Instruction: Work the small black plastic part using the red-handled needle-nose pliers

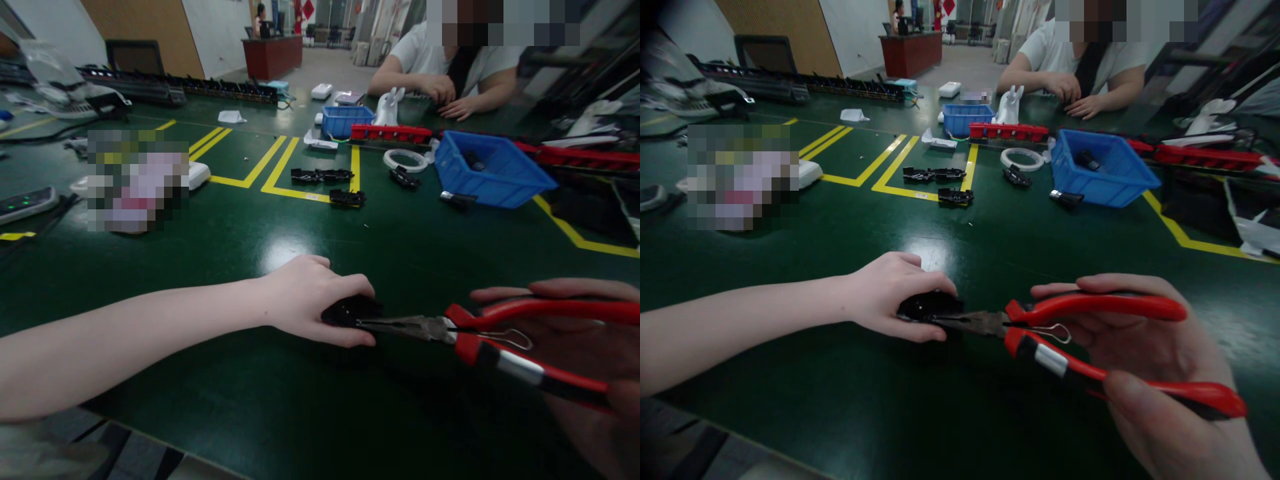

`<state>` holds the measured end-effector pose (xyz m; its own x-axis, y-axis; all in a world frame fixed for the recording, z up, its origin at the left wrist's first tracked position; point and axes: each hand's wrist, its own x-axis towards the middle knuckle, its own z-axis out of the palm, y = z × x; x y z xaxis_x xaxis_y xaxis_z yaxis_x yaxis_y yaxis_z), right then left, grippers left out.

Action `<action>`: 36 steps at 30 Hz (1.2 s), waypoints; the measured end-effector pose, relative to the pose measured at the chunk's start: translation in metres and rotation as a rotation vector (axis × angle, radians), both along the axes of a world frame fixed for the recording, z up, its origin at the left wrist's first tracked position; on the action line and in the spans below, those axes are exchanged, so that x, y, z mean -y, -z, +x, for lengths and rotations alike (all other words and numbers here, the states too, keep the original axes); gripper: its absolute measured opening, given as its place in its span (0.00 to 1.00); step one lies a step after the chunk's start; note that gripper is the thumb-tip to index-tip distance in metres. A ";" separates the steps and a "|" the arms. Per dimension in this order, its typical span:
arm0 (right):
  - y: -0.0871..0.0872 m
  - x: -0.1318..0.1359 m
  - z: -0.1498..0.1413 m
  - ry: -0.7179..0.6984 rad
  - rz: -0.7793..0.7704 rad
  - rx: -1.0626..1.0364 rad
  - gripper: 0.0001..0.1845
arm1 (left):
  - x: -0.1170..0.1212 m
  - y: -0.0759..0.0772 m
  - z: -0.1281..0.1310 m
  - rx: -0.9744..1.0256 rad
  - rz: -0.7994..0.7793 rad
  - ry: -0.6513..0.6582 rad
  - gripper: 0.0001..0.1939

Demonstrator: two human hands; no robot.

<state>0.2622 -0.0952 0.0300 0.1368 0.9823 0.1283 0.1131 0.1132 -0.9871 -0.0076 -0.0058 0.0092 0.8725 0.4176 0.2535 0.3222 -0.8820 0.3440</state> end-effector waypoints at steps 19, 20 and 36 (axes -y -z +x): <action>-0.009 -0.003 -0.017 0.069 -0.059 -0.044 0.26 | -0.001 0.001 0.001 -0.027 0.033 0.002 0.19; -0.009 -0.003 -0.017 0.077 -0.069 -0.059 0.26 | -0.002 0.001 0.001 -0.028 0.042 -0.002 0.18; -0.004 0.007 -0.011 0.012 0.095 0.129 0.28 | -0.004 0.003 0.001 -0.005 0.010 0.002 0.25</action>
<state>0.2515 -0.1025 0.0343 0.1249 0.9633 0.2377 0.2397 0.2032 -0.9493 -0.0063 -0.0018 0.0058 0.8746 0.4134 0.2535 0.3222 -0.8861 0.3334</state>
